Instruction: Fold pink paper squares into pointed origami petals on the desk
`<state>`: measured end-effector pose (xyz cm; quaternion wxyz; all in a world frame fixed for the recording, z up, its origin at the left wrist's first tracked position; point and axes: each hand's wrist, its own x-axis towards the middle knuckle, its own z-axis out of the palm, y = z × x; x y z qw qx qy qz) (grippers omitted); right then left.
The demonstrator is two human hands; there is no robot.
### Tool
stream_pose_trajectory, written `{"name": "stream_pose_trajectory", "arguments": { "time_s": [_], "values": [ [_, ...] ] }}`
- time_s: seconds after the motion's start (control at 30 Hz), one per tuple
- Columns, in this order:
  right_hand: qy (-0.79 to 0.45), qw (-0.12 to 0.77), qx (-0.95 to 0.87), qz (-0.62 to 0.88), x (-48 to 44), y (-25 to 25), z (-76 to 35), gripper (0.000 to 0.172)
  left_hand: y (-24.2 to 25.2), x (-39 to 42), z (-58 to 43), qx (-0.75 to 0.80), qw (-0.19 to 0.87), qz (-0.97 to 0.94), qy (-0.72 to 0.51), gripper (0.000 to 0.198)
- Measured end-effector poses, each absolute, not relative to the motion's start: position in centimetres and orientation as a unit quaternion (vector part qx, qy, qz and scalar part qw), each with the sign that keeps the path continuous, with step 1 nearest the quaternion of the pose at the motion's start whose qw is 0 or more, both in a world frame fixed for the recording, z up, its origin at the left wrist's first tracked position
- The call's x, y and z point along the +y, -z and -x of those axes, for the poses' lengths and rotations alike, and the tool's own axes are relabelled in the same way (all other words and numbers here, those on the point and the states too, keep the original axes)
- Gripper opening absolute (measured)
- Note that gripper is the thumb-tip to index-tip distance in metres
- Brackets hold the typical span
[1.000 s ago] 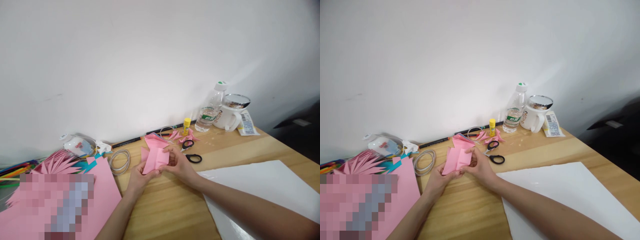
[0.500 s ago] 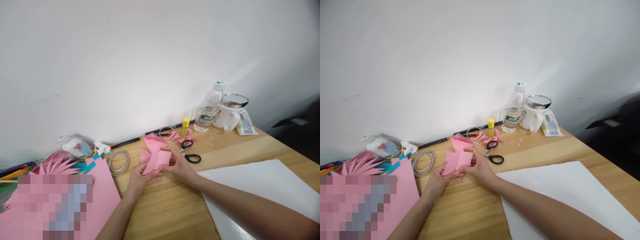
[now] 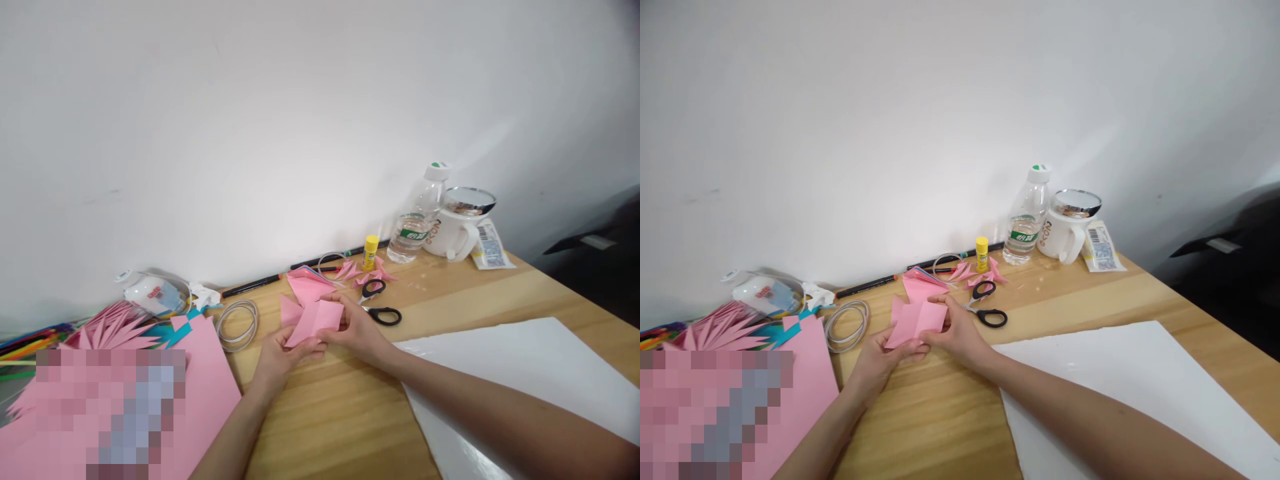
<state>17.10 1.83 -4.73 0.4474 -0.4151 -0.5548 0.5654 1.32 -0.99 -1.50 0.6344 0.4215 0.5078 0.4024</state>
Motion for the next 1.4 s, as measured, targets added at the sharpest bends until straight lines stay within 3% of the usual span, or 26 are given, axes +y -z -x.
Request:
{"name": "stream_pose_trajectory", "arguments": {
  "time_s": [0.83,1.4],
  "values": [
    [-0.516,0.428,-0.585,0.456,2.1,4.8,-17.4,0.058,1.4,-1.0,-1.4,0.513,0.618,-0.446,-0.395,0.033],
    [-0.619,0.455,-0.538,0.347,1.4,4.1,-17.0,0.057,2.2,-0.9,-1.3,0.513,0.621,-0.407,-0.431,0.034]
  ]
}}
